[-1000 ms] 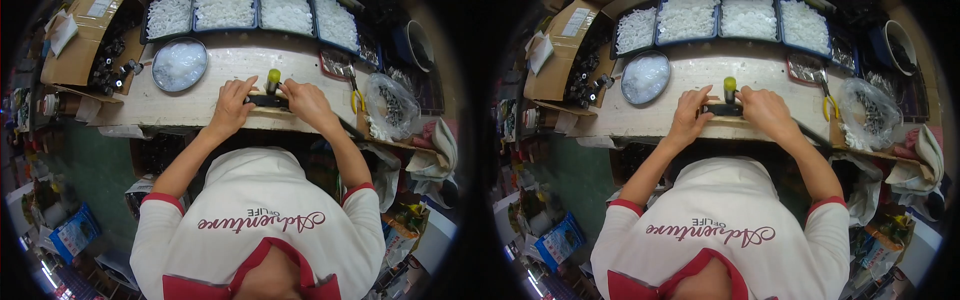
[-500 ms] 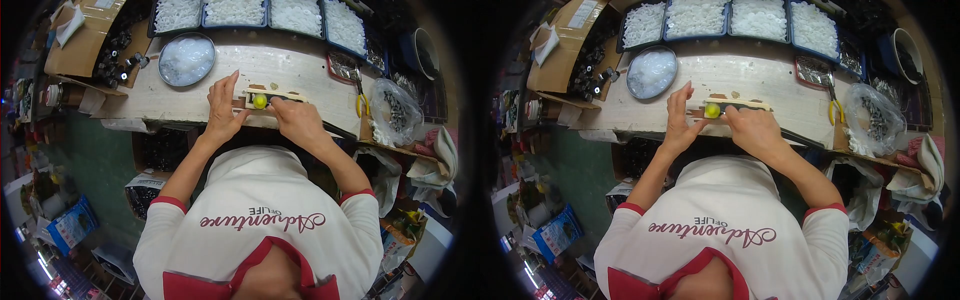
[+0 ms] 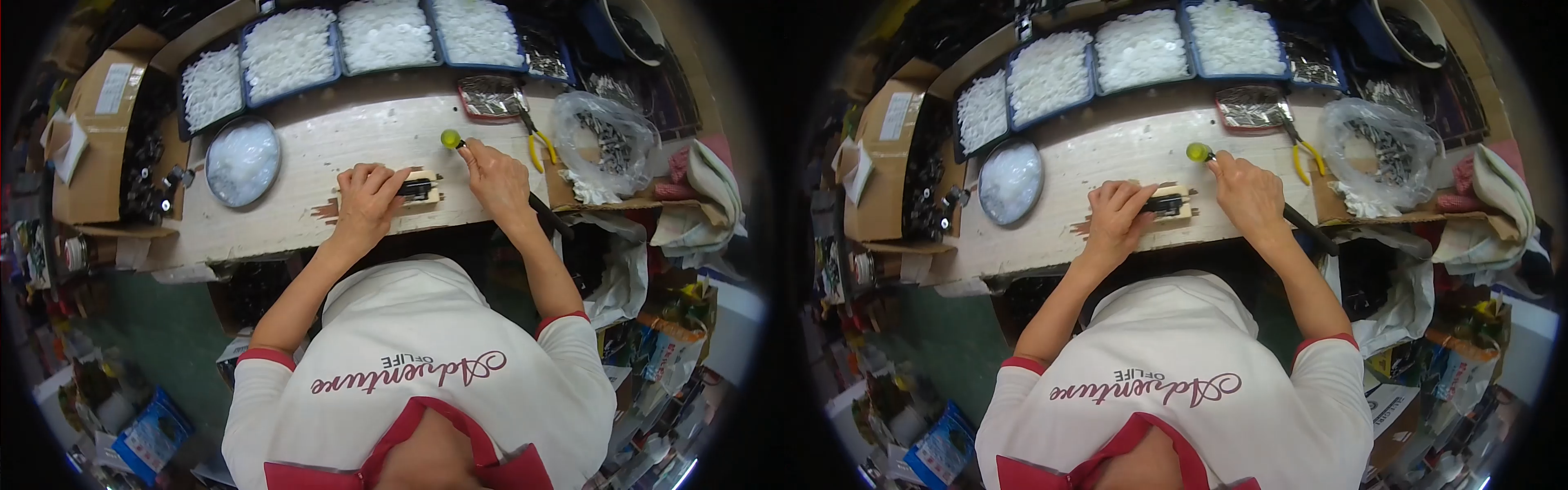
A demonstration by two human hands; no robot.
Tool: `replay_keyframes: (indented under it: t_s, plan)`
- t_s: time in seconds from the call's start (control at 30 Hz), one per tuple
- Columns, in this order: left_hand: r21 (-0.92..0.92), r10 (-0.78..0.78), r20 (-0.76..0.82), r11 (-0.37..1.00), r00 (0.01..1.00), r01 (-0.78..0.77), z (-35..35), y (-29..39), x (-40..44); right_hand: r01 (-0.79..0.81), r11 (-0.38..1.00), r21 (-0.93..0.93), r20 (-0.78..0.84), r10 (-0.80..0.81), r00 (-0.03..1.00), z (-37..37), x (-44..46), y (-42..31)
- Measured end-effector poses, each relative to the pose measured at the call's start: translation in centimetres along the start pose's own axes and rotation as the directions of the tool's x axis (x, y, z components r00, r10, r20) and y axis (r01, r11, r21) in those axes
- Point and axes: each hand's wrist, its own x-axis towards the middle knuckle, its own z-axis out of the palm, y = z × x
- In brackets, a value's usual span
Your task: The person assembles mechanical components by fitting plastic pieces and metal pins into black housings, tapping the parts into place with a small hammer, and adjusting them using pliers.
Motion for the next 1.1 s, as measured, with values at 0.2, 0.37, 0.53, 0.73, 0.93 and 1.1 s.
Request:
replay_keyframes:
  t_s: [0.2, 0.37, 0.53, 0.73, 0.93, 1.1]
  plan:
    - [-0.254, -0.092, -0.017, 0.963, 0.996, 0.085, -1.7, 0.0, 1.0, 0.067, 0.997, -0.027, -0.087, -0.069, 0.994, 0.2, -1.2, 5.5]
    - [-0.964, -0.616, 0.243, -0.070, 0.749, 0.255, -4.3, 0.0, 1.9, -0.163, 0.892, -0.423, -0.231, 0.068, 0.971, -0.8, -1.0, 10.8]
    - [-0.947, -0.604, 0.320, -0.185, 0.730, 0.262, -3.5, -0.5, 0.9, -0.113, 0.877, -0.467, -0.206, 0.016, 0.978, 0.1, -0.6, 11.7]
    - [-0.941, -0.557, 0.294, -0.027, 0.777, 0.337, -3.2, 0.1, -0.4, -0.113, 0.968, 0.226, -0.047, 0.127, 0.991, -3.1, -0.3, 4.9]
    - [-0.901, -0.583, 0.225, 0.180, 0.780, 0.394, -2.9, 1.4, -1.2, 0.185, 0.812, 0.553, 0.115, -0.295, 0.949, -2.4, -2.2, -2.9]
    - [-0.793, -0.599, 0.059, 0.458, 0.799, 0.402, -3.1, 1.9, -1.6, 0.232, 0.831, 0.506, 0.158, -0.353, 0.922, -1.4, -2.3, -4.7]
